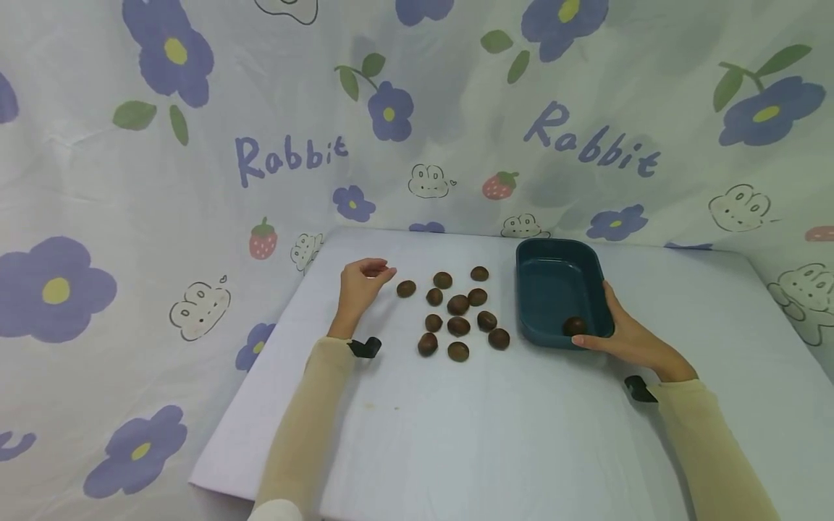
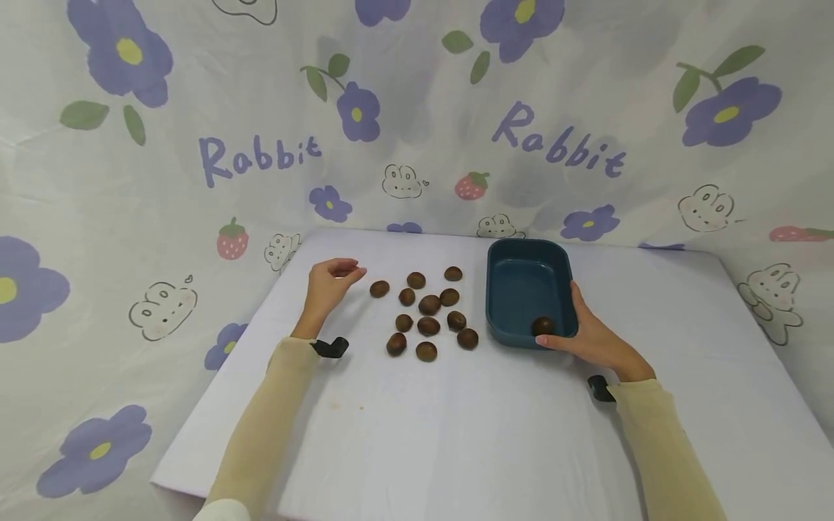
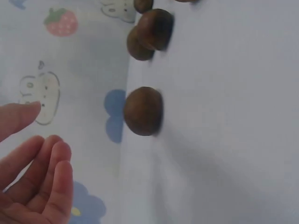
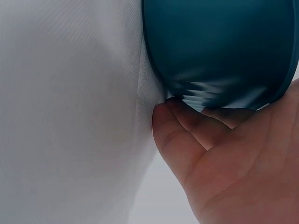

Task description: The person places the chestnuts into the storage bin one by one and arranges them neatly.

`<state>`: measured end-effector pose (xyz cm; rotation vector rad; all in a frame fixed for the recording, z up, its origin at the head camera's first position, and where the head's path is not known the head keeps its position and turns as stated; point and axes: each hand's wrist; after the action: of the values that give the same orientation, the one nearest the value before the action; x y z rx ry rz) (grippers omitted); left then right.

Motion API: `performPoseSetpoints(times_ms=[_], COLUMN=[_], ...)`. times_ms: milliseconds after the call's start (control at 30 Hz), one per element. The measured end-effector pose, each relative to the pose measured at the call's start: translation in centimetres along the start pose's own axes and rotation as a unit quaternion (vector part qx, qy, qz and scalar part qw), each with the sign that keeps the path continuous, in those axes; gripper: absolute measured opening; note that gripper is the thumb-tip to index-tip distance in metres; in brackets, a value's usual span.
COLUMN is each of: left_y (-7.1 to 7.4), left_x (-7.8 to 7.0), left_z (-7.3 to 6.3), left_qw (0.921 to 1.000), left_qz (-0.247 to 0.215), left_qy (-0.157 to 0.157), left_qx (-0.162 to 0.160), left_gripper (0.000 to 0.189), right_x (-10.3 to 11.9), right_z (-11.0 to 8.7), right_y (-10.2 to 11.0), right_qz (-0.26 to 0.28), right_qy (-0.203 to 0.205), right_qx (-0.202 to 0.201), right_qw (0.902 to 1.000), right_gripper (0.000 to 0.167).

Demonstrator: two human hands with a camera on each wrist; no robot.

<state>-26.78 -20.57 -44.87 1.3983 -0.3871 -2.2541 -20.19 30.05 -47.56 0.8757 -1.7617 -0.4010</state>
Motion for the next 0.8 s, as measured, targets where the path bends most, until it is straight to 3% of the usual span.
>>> performPoseSetpoints(times_ms=[367,567,800], left_y=[-1.2,-2.0,-2.6], left_x=[2.1,2.3,1.8], left_z=[0.0,0.1,0.0], left_qw=[0.9949,0.9919,0.9877], left_qz=[0.012,0.047,0.056], left_qy=[0.094,0.095,0.106], left_qx=[0.034,0.07,0.101], left_gripper=[0.042,0.042,0.043], right_x=[-0.1,0.0,-0.1], right_z=[0.2,0.2,0.3], right_y=[-0.1,0.0,-0.1], right_qz=[-0.007,-0.006,-0.003], right_qy=[-0.004,-0.004,-0.004], right_qx=[-0.002,-0.001,-0.003], right_qw=[1.0,1.0,1.0], right_gripper=[0.132,0.132,0.132])
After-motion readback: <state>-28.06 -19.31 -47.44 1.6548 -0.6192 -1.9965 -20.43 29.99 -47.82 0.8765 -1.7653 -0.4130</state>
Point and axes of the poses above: each hand's wrist, its own z-axis towards the middle knuckle, its own y-axis out of the back of the hand, x = y × z, and after that the axes turned 13 degrees about -y, right-handed
